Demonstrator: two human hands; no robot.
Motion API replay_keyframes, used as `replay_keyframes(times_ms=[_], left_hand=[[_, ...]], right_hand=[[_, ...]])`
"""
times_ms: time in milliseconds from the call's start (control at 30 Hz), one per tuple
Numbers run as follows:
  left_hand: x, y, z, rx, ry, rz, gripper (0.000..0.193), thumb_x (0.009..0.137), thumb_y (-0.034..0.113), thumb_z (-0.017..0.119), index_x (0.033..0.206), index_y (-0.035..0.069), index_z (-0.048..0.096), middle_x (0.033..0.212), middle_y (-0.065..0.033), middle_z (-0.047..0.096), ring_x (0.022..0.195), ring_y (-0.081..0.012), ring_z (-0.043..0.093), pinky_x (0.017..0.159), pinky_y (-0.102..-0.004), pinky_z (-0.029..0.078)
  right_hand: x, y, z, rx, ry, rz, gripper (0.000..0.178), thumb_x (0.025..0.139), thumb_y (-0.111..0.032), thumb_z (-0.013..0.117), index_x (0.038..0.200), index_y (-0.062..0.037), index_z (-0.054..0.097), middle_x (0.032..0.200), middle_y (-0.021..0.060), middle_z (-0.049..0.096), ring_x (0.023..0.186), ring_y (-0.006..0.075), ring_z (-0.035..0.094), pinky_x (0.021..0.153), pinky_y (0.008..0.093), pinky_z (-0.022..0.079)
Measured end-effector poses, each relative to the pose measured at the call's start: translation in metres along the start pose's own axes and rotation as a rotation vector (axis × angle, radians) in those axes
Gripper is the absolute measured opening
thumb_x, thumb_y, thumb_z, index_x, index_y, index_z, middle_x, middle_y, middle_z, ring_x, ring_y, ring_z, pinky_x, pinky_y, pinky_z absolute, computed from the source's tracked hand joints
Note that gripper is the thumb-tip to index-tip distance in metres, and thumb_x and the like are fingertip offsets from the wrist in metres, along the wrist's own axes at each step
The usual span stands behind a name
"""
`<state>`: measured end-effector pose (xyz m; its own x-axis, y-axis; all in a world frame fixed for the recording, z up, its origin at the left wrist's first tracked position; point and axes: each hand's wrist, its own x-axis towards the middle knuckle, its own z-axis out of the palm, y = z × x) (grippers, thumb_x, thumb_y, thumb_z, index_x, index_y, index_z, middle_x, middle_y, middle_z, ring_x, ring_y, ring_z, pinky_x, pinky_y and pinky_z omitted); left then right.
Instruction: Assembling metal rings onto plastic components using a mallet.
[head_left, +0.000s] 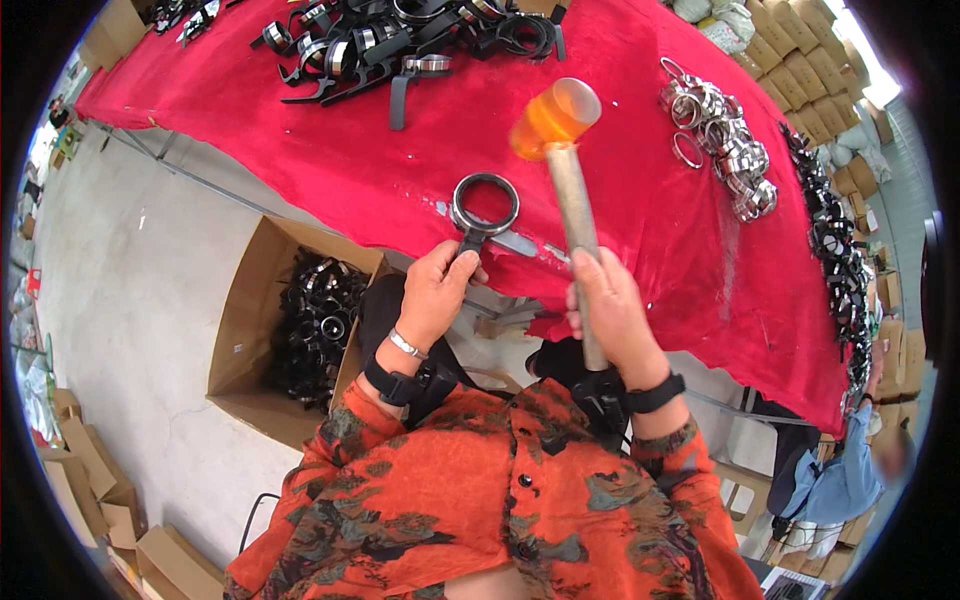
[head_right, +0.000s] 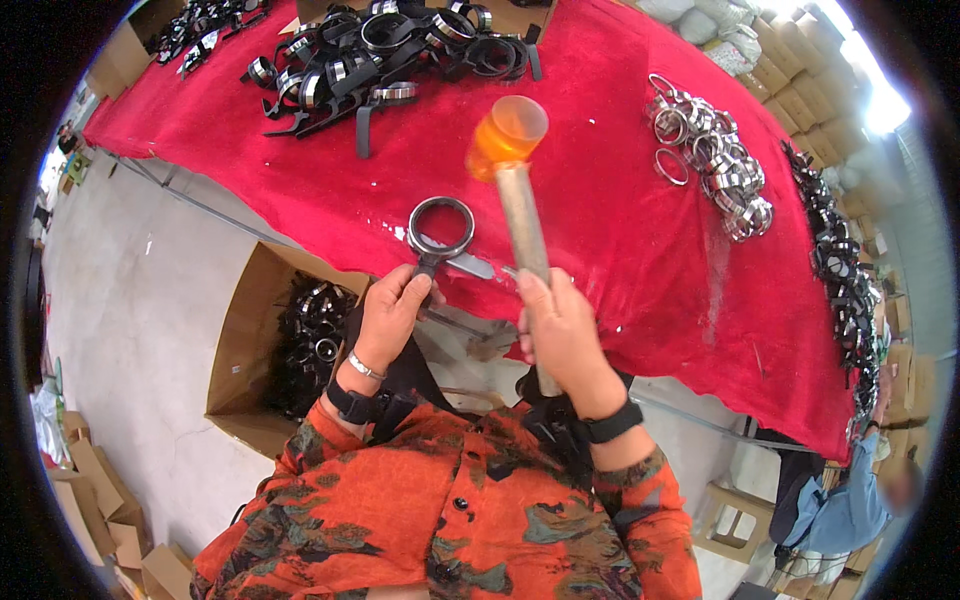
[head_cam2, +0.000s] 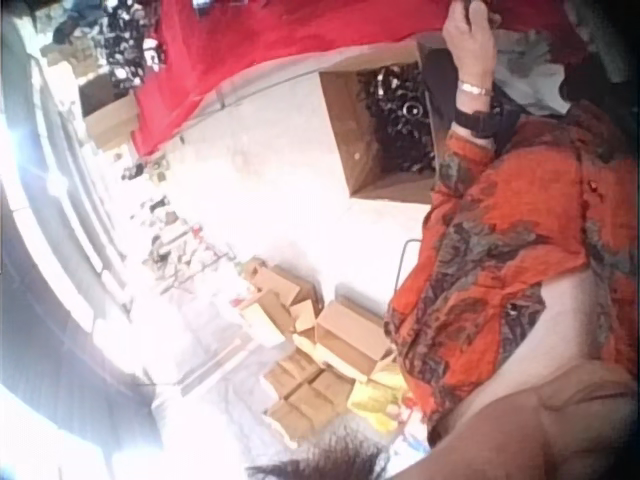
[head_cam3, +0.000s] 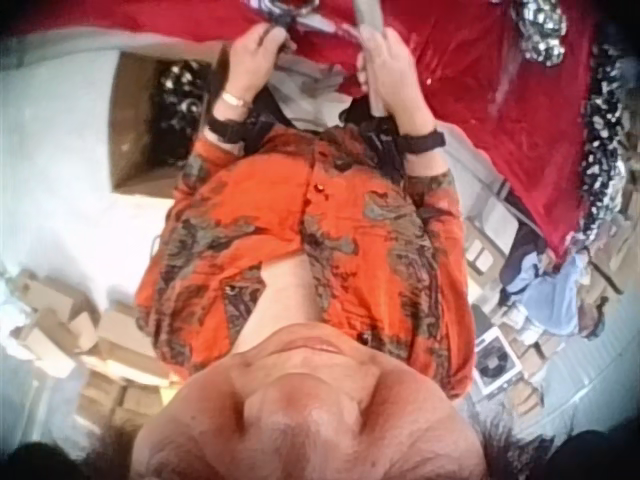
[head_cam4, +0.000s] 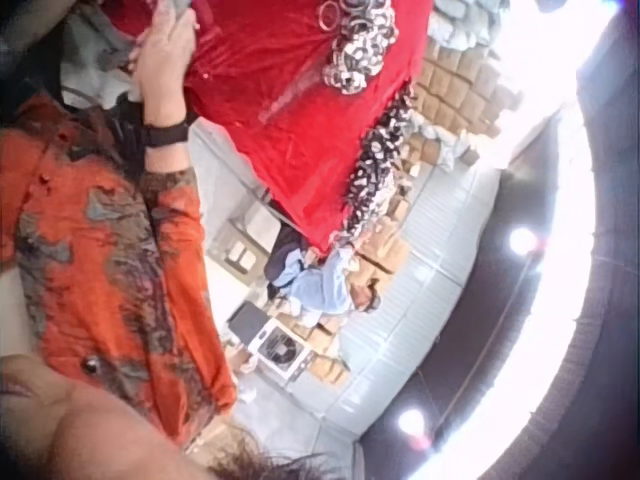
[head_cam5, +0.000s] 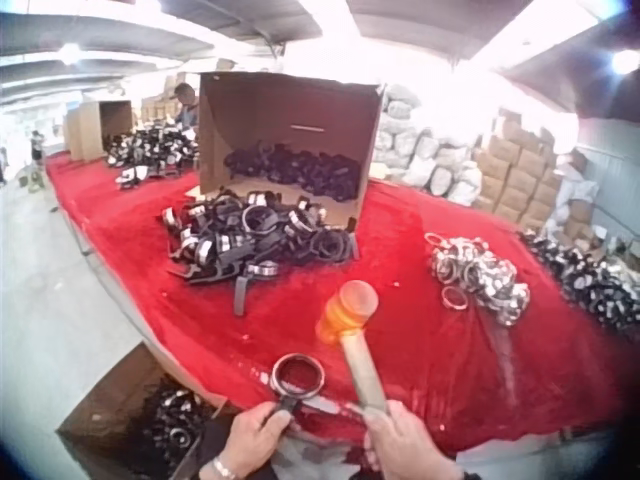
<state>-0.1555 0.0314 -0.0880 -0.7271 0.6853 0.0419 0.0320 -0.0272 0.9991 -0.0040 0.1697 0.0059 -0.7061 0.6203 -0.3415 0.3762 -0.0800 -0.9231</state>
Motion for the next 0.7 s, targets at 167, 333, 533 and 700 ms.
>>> replay_keyframes(times_ms=[167, 333, 533, 700], left_hand=[[-0.002, 0.003, -0.006, 0.014, 0.001, -0.018, 0.026, 0.093, 0.023, 0.056, 0.084, 0.000, 0.061, 0.073, -0.0068, 0.067, 0.067, -0.0115, 0.062, 0.063, -0.0272, 0.048], [0.001, 0.001, -0.003, 0.049, -0.027, -0.005, 0.030, 0.095, 0.030, 0.054, 0.085, 0.003, 0.063, 0.076, -0.0020, 0.067, 0.068, -0.0070, 0.058, 0.057, -0.0235, 0.045], [-0.001, 0.003, -0.004, 0.014, -0.018, -0.024, 0.029, 0.095, 0.029, 0.054, 0.084, 0.003, 0.063, 0.076, -0.0025, 0.067, 0.068, -0.0071, 0.058, 0.057, -0.0233, 0.045], [0.003, 0.002, -0.004, -0.015, -0.031, -0.002, 0.029, 0.094, 0.028, 0.054, 0.083, 0.003, 0.063, 0.075, -0.0022, 0.066, 0.067, -0.0067, 0.057, 0.056, -0.0234, 0.044]], right_hand=[[-0.014, -0.035, -0.005, 0.027, 0.068, -0.189, 0.029, 0.097, -0.034, 0.050, 0.090, -0.0061, 0.049, 0.063, 0.0012, 0.050, 0.047, 0.0088, 0.048, 0.042, 0.0245, 0.041], [0.006, -0.014, 0.002, -0.304, 0.009, -0.088, 0.031, 0.096, -0.032, 0.053, 0.084, -0.0044, 0.046, 0.061, 0.0017, 0.050, 0.047, 0.0094, 0.048, 0.042, 0.0261, 0.040], [-0.002, -0.037, 0.003, -0.257, -0.007, -0.271, 0.032, 0.096, -0.032, 0.053, 0.083, -0.0034, 0.048, 0.059, 0.0024, 0.049, 0.049, 0.0106, 0.049, 0.044, 0.0282, 0.040], [0.019, -0.021, 0.004, -0.554, -0.039, -0.242, 0.029, 0.093, -0.027, 0.056, 0.088, 0.0006, 0.049, 0.066, 0.0262, 0.051, 0.065, 0.0439, 0.054, 0.054, 0.0417, 0.042]])
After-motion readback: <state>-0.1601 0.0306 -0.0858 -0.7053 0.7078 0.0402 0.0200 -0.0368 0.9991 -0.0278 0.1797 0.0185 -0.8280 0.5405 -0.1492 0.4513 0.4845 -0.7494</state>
